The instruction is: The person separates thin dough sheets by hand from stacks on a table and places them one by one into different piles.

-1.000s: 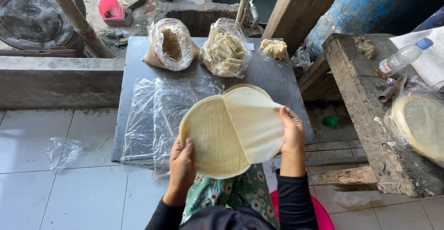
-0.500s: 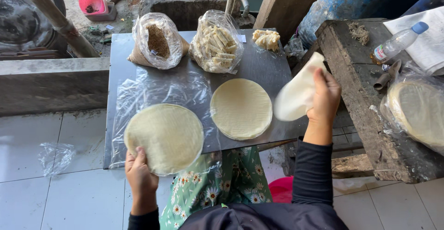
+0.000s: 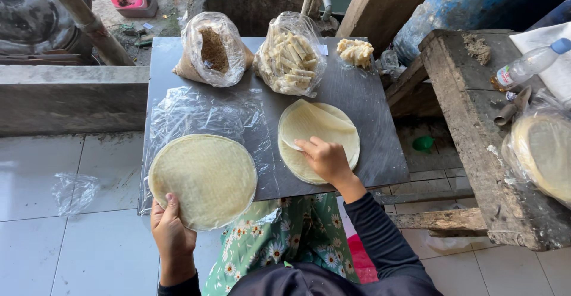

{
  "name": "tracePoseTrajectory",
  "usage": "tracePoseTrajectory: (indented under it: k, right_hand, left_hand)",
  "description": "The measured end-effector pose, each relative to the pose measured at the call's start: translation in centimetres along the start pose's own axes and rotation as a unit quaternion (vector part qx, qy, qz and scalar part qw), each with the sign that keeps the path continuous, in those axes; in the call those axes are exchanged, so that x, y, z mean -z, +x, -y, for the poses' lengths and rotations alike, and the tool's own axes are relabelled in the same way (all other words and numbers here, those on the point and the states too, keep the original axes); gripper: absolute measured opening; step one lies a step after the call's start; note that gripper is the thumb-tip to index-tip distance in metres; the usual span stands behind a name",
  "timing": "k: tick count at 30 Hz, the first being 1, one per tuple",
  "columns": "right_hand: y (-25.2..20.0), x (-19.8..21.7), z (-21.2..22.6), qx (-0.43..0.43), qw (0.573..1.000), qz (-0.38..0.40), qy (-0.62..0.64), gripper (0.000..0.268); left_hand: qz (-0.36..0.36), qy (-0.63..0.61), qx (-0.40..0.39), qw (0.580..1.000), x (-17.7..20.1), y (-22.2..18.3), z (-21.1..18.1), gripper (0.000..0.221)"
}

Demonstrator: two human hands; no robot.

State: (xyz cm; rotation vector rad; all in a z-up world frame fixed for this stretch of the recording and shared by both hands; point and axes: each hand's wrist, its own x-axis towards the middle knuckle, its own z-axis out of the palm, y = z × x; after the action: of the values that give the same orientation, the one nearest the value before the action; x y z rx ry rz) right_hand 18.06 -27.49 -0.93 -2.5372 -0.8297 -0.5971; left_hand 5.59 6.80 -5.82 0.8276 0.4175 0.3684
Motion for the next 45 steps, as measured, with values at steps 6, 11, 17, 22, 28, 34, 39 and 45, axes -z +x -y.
tracePoseTrajectory:
  k: [6, 11, 17, 22, 28, 34, 39, 45]
  right_hand:
    - [-1.3, 0.5, -0.1, 0.014, 1.000, 0.013, -0.007, 0.034]
    - [-1.9, 0.8, 0.0, 0.024, 1.000, 0.014, -0.002, 0.033]
    - [-2.2, 1.1, 0.3, 0.024, 0.999, 0.028, 0.000, 0.031]
    - [-2.4, 1.2, 0.6, 0.034, 0.999, 0.019, 0.006, 0.029]
    - [-2.3, 0.8, 1.1, 0.031, 0.999, 0.027, 0.015, 0.028]
    - [-2.3, 1.1, 1.2, 0.043, 0.999, 0.026, 0.016, 0.030]
    - [-2.0, 2.3, 1.8, 0.000, 0.996, 0.082, 0.035, 0.036]
    - [-2.3, 4.0, 8.5, -0.003, 0.943, -0.028, 0.330, 0.056]
  left_hand:
    - [0.030, -0.003, 0.005, 1.000, -0.9, -0.6, -0.6, 0.033]
    - [0.046, -0.008, -0.001, 0.999, -2.3, -1.5, -1.1, 0.033]
    - [0.073, -0.034, 0.009, 0.997, -4.5, -2.7, -0.2, 0.032]
    - [0.092, -0.064, 0.033, 0.993, -7.3, -3.5, 0.8, 0.033]
    - [0.119, -0.055, 0.042, 0.991, -10.2, -4.5, 0.7, 0.037]
    - [0.118, -0.048, 0.047, 0.991, -10.5, -5.0, 0.2, 0.038]
    - [0.114, -0.048, 0.046, 0.991, -10.9, -5.1, 0.1, 0.039]
    - [0.143, -0.076, 0.084, 0.983, -13.2, -6.5, 0.6, 0.046]
